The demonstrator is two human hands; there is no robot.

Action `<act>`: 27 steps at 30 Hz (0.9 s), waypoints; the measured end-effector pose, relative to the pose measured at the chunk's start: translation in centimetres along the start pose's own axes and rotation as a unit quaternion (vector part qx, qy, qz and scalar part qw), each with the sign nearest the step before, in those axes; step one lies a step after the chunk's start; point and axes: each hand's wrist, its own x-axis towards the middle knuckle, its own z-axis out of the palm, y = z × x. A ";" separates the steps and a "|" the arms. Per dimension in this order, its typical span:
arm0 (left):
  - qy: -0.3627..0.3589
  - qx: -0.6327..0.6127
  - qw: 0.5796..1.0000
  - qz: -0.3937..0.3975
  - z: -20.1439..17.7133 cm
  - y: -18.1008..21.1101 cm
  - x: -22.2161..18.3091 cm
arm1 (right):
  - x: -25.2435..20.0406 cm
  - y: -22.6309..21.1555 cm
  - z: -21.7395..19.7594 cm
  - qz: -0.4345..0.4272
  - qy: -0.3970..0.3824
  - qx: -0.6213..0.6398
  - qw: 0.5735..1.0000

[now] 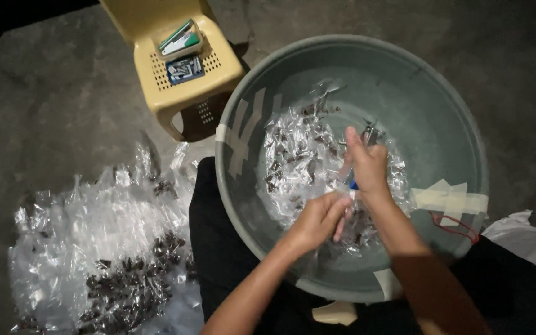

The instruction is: Stapling paper labels onto the tops of small plastic bags containing small components to seal them.

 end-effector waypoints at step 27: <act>0.493 0.562 0.527 -0.405 -32.9 -11.9 -28.0 | -4.5 15.4 -5.7 0.124 -0.254 -0.474 0.834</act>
